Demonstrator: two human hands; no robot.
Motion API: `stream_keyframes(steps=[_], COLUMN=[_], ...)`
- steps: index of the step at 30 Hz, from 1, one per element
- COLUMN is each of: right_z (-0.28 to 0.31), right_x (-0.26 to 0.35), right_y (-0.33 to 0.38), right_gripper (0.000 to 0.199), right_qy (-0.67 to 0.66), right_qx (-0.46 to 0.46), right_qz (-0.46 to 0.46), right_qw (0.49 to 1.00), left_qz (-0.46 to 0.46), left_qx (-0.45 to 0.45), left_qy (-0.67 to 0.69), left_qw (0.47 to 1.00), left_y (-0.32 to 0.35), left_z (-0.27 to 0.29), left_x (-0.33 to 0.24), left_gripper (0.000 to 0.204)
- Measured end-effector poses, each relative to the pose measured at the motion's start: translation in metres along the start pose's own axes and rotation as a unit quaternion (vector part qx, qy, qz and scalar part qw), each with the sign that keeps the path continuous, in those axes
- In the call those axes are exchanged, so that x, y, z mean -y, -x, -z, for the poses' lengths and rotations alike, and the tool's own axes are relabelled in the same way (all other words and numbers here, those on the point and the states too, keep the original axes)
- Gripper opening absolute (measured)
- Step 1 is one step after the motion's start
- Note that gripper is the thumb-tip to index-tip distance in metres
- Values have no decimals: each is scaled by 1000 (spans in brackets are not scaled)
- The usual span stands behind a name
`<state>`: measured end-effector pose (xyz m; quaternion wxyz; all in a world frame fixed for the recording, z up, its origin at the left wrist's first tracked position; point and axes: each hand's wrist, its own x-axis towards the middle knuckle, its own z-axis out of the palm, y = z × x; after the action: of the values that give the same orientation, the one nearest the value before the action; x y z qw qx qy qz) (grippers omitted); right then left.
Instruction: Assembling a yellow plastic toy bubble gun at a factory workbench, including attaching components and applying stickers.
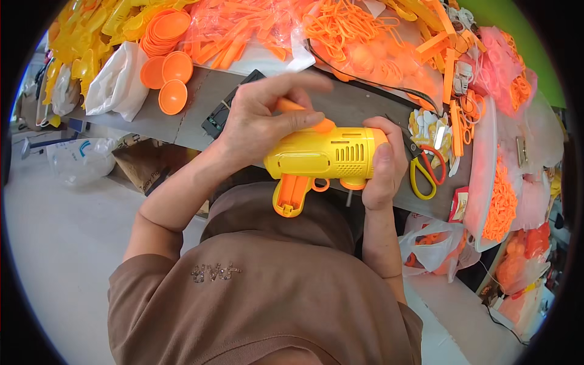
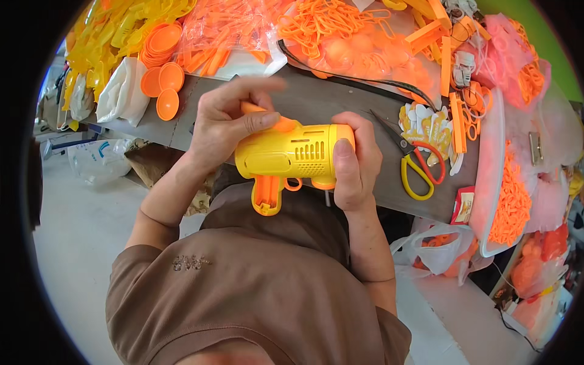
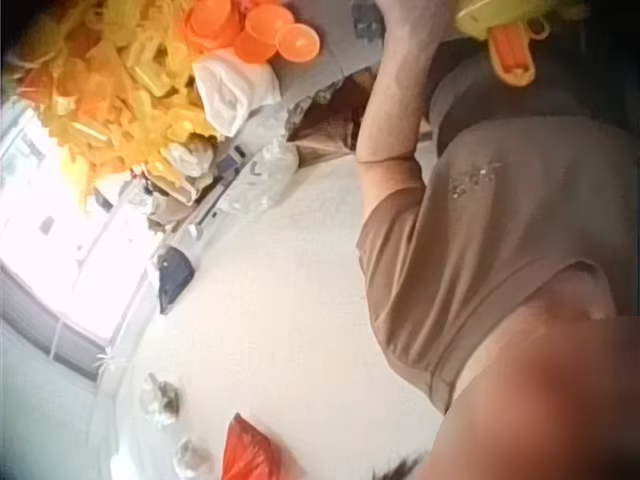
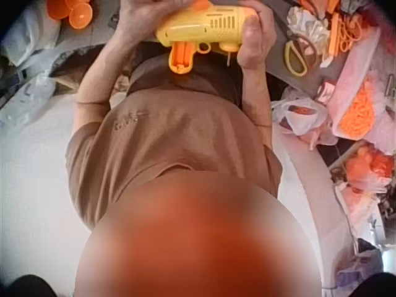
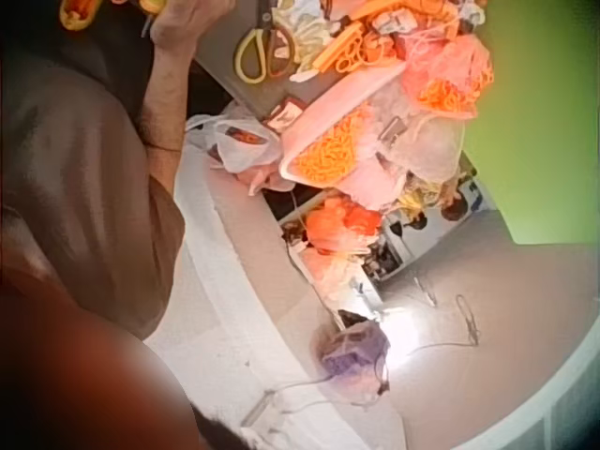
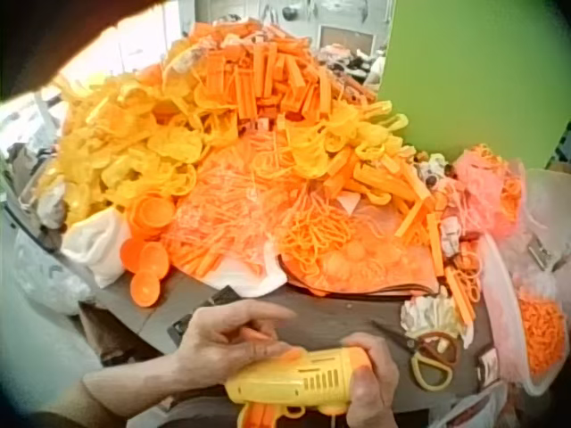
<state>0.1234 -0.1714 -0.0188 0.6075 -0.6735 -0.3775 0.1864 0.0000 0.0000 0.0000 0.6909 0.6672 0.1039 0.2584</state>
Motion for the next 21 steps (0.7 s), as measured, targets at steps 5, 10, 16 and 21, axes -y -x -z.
stream_keyframes(steps=[5, 10, 16, 21], right_z=[-5, -8, -11, -13], right_x=[5, 2, -5, -4], right_y=[2, 2, 3, -1], right_gripper=[45, 45, 47, 47], right_qy=[15, 7, 3, 13], right_qx=[-4, -7, -35, -53], right_qz=[21, 28, 28, 41], right_qw=[1000, 1000, 999, 998], left_qz=[-17, -60, -148, -89], left_qx=[70, 111, 168, 190], left_qy=[-223, -255, -383, -328], left_qw=[972, 959, 896, 921], left_y=[8, 7, -1, -3], left_z=[9, 11, 11, 11], left_x=[4, 2, -3, -5], left_gripper=[14, 20, 22, 20])
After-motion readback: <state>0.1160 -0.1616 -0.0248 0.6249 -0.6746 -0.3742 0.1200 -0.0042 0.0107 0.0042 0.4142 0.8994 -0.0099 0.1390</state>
